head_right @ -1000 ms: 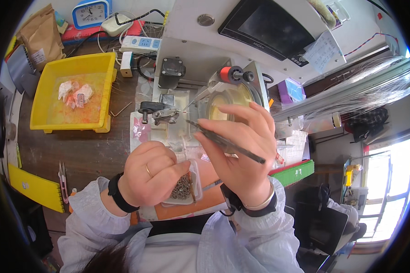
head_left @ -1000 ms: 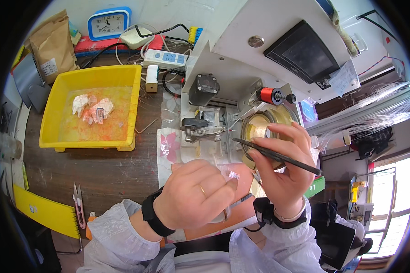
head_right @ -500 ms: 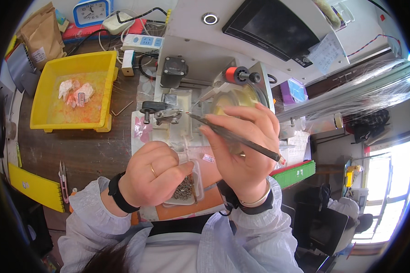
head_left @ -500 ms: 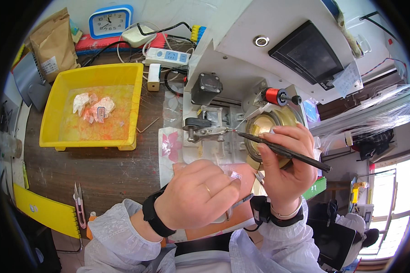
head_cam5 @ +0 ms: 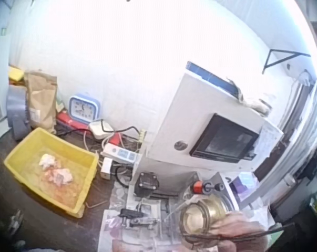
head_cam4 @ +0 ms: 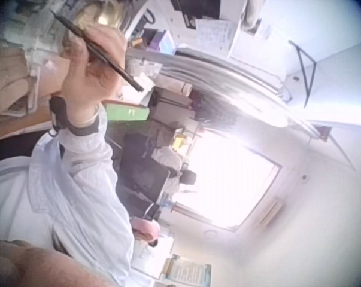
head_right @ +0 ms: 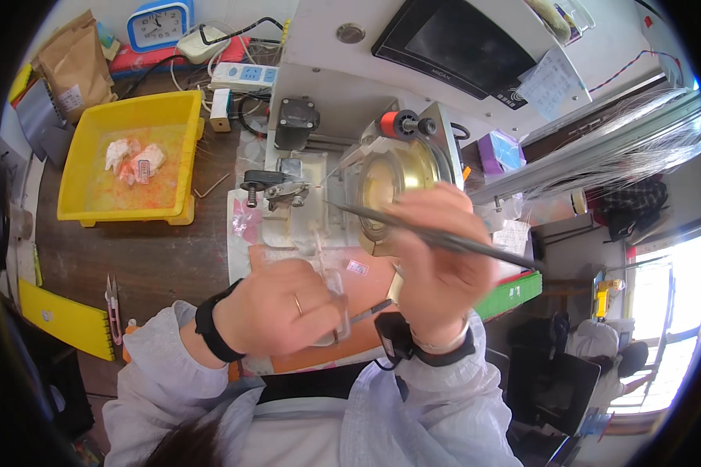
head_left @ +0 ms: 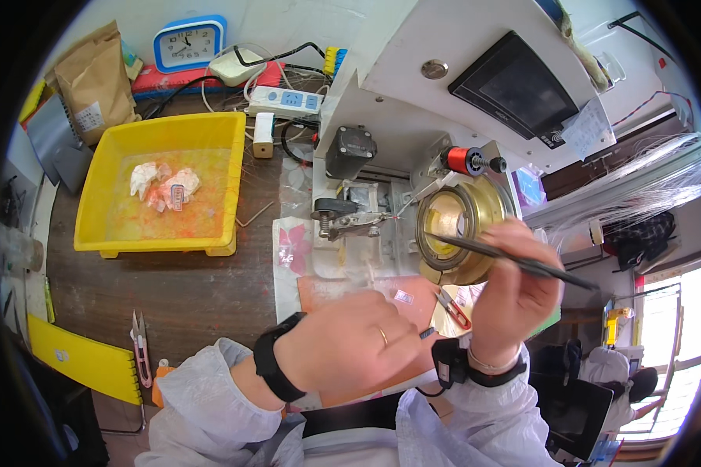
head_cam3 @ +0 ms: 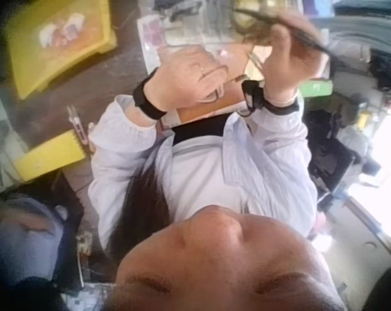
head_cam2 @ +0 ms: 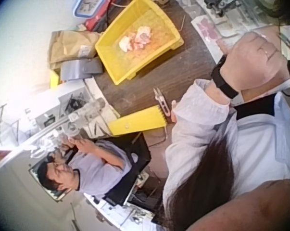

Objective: Assembling small precision metal components using glue and tweezers at a workbench.

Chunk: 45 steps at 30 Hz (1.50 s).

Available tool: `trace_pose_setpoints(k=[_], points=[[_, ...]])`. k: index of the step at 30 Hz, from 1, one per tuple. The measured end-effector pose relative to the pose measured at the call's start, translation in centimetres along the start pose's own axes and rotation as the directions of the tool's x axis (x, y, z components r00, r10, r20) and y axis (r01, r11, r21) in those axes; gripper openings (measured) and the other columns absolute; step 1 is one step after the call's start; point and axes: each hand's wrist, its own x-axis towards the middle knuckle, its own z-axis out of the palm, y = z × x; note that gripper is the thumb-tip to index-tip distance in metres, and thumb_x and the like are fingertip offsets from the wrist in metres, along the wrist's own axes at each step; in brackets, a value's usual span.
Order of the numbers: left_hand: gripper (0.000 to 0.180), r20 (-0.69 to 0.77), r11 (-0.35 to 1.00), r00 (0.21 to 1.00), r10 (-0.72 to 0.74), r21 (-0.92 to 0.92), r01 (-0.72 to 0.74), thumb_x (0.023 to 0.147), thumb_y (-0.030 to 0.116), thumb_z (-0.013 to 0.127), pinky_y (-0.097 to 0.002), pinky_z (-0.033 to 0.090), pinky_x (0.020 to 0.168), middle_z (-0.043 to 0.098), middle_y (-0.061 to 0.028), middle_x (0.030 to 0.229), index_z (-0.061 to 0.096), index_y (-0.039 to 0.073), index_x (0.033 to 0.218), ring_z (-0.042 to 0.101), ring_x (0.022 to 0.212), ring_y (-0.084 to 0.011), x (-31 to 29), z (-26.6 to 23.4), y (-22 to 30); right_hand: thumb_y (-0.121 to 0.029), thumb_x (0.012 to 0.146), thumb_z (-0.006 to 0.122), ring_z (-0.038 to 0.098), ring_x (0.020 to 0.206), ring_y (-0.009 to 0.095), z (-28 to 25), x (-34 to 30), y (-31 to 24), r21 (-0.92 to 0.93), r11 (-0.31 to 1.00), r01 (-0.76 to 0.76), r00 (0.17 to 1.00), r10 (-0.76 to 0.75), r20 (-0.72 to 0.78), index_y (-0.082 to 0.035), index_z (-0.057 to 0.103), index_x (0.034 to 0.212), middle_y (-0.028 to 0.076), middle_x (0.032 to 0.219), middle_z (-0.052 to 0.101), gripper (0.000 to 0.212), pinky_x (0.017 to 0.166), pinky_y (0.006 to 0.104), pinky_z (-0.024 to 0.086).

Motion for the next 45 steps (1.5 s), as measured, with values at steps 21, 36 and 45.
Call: trace_pose_setpoints(k=[21, 36, 45], points=[[0.015, -0.324, 0.74, 0.82, -0.471, 0.361, 0.568, 0.074, 0.003, 0.076, -0.0343, 0.053, 0.073, 0.072, -0.0115, 0.087, 0.076, 0.006, 0.089, 0.068, 0.082, -0.0264, -0.2, -9.2, 1.3, 0.009, 0.076, 0.062, 0.066, 0.099, 0.034, -6.5, -11.9, 0.6, -0.46, 0.872, -0.17, 0.829, 0.379, 0.412, -0.003, 0.067, 0.113, 0.016, 0.113, 0.066, 0.039, 0.083, 0.0401, 0.054], [0.02, -0.237, 0.066, 0.358, -0.903, 0.748, 0.661, 0.083, 0.018, 0.075, -0.0408, 0.053, 0.076, 0.071, -0.0129, 0.092, 0.069, 0.0, 0.077, 0.071, 0.079, -0.0297, -5.0, -22.8, -7.5, 0.004, 0.08, 0.066, 0.07, 0.091, 0.029, -12.7, -12.5, -1.2, -0.524, 0.808, -0.268, 0.907, 0.396, 0.146, -0.004, 0.07, 0.11, 0.015, 0.113, 0.068, 0.031, 0.075, 0.0353, 0.056], [0.022, -0.121, 0.37, 0.886, -0.448, 0.877, 0.307, 0.076, -0.005, 0.075, -0.0294, 0.047, 0.077, 0.06, -0.0074, 0.089, 0.056, 0.002, 0.083, 0.061, 0.086, -0.0239, -4.4, -23.2, -6.8, -0.004, 0.081, 0.07, 0.07, 0.088, 0.026, -14.3, -13.3, 0.0, -0.642, 0.686, -0.343, 0.85, 0.518, 0.099, -0.007, 0.073, 0.105, 0.011, 0.113, 0.069, 0.024, 0.077, 0.0337, 0.054]])
